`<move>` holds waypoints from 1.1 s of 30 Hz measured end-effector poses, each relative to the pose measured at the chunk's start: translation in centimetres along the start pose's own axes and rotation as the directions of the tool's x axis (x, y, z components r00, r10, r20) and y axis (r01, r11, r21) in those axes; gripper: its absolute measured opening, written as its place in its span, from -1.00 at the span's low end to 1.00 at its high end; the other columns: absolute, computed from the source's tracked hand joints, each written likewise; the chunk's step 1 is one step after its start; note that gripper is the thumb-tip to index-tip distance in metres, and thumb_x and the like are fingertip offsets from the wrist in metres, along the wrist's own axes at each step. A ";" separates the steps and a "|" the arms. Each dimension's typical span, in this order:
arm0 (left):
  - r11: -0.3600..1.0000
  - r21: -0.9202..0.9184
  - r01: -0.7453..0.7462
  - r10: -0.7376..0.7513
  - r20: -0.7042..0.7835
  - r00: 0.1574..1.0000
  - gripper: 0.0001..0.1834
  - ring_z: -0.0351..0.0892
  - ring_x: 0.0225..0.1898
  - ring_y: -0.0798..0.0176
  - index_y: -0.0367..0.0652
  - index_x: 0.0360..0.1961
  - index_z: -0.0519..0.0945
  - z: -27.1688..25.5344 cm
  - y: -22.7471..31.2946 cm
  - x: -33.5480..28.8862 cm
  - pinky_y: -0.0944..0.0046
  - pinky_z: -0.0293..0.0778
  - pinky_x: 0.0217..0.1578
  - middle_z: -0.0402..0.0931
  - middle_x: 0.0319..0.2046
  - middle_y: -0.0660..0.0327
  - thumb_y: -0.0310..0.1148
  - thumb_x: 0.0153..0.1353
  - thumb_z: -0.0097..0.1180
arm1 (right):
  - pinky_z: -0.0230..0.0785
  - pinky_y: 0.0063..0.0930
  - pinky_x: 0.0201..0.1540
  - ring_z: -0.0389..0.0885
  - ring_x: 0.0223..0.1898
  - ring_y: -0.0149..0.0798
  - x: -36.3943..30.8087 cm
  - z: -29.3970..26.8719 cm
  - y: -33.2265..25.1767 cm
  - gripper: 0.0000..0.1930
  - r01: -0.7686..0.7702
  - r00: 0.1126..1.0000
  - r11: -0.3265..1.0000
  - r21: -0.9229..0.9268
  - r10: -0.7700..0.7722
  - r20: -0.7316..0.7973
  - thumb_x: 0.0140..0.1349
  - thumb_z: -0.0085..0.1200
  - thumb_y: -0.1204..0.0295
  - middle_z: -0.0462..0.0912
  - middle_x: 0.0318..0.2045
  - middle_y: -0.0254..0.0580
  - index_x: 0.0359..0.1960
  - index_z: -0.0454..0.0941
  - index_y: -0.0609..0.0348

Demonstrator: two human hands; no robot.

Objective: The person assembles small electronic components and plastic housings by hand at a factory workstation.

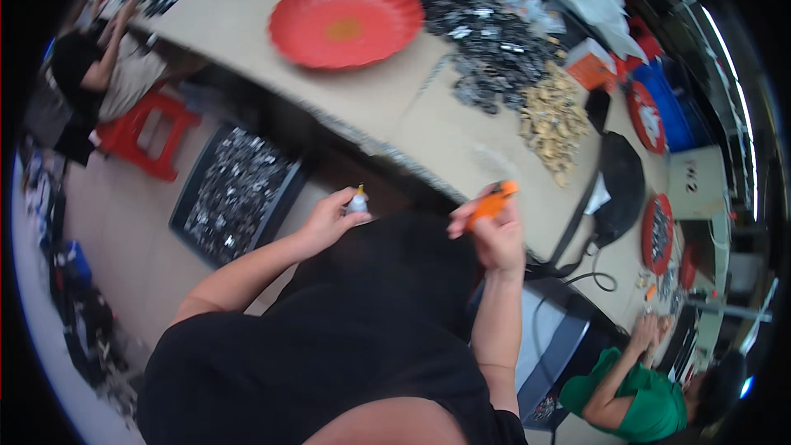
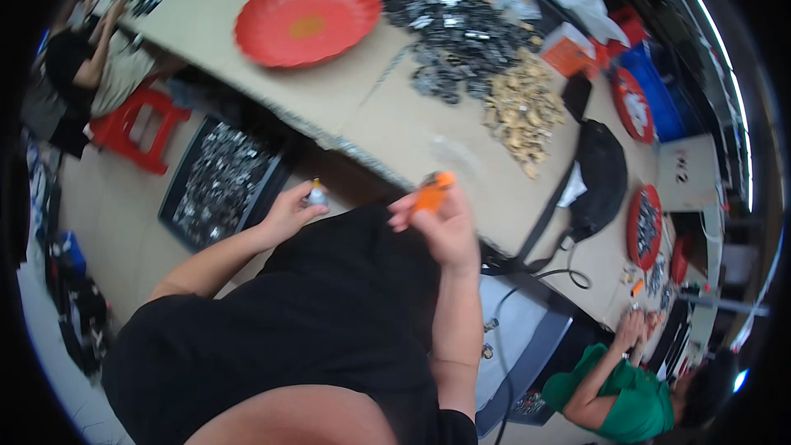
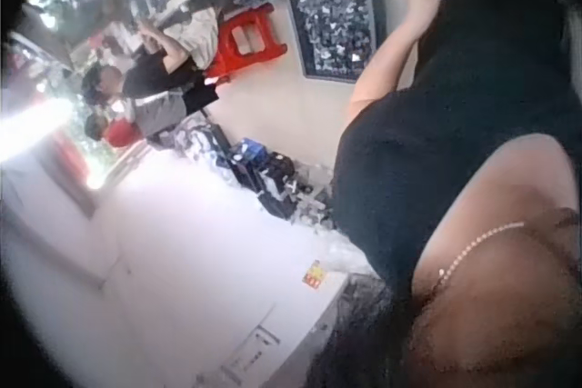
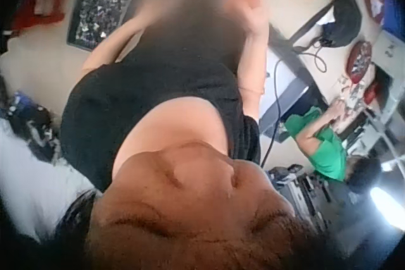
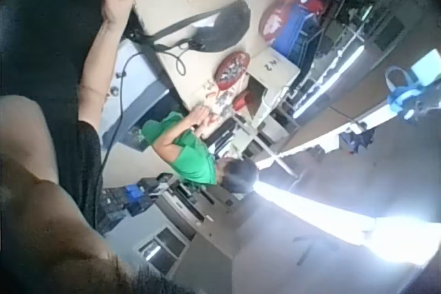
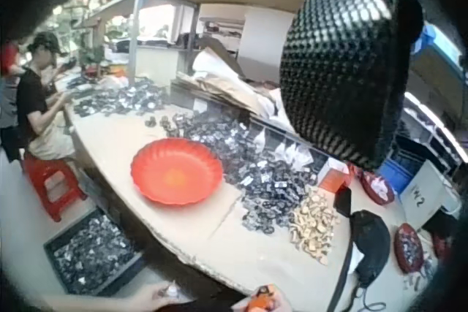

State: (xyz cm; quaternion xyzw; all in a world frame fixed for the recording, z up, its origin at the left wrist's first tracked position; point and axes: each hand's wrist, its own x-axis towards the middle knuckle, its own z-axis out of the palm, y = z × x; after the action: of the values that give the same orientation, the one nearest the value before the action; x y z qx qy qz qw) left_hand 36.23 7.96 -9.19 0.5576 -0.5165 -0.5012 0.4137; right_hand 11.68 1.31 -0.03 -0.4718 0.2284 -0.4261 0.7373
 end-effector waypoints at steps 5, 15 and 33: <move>0.993 0.097 0.067 -0.060 -0.078 0.995 -0.72 0.43 -0.37 0.29 -0.25 -0.28 0.43 -0.9 -4.7 -0.3 0.35 0.34 -0.37 0.44 -0.44 0.14 -0.40 -0.03 0.16 | 0.26 -0.66 -0.42 0.41 -0.43 -0.49 1.6 2.7 10.1 -0.71 -0.360 0.919 0.914 -0.189 0.382 0.100 0.10 -0.06 0.52 0.45 -0.40 -0.28 -0.12 0.25 0.16; 0.977 0.212 0.009 -0.011 0.009 1.000 -0.70 0.42 -0.41 0.32 -0.27 -0.26 0.44 -0.4 -5.6 -0.3 0.33 0.34 -0.36 0.45 -0.46 0.16 -0.37 -0.02 0.17 | 0.29 -0.20 -0.23 0.49 -0.26 0.03 4.7 0.6 15.6 -0.37 -0.390 0.908 0.179 -0.903 0.235 -0.346 0.10 -0.45 -0.19 0.55 -0.44 0.02 -0.44 0.54 0.05; 0.972 0.197 0.130 -0.149 0.086 0.985 -0.66 0.46 -0.31 0.01 -0.25 -0.30 0.45 0.8 -7.3 0.5 0.19 0.35 -0.29 0.47 -0.40 0.00 -0.27 -0.06 0.17 | 0.32 -0.16 -0.38 0.51 -0.46 0.06 4.2 0.4 16.3 -0.62 -0.348 0.937 0.097 -0.932 0.025 -0.348 0.09 -0.24 0.04 0.53 -0.59 0.03 -0.48 0.38 0.11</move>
State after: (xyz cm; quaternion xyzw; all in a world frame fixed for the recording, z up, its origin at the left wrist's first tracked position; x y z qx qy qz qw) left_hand 36.58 8.46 -16.51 0.6036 -0.5417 -0.5048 0.2956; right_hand 20.92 1.10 -14.08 -0.7495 0.5986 -0.1242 0.2540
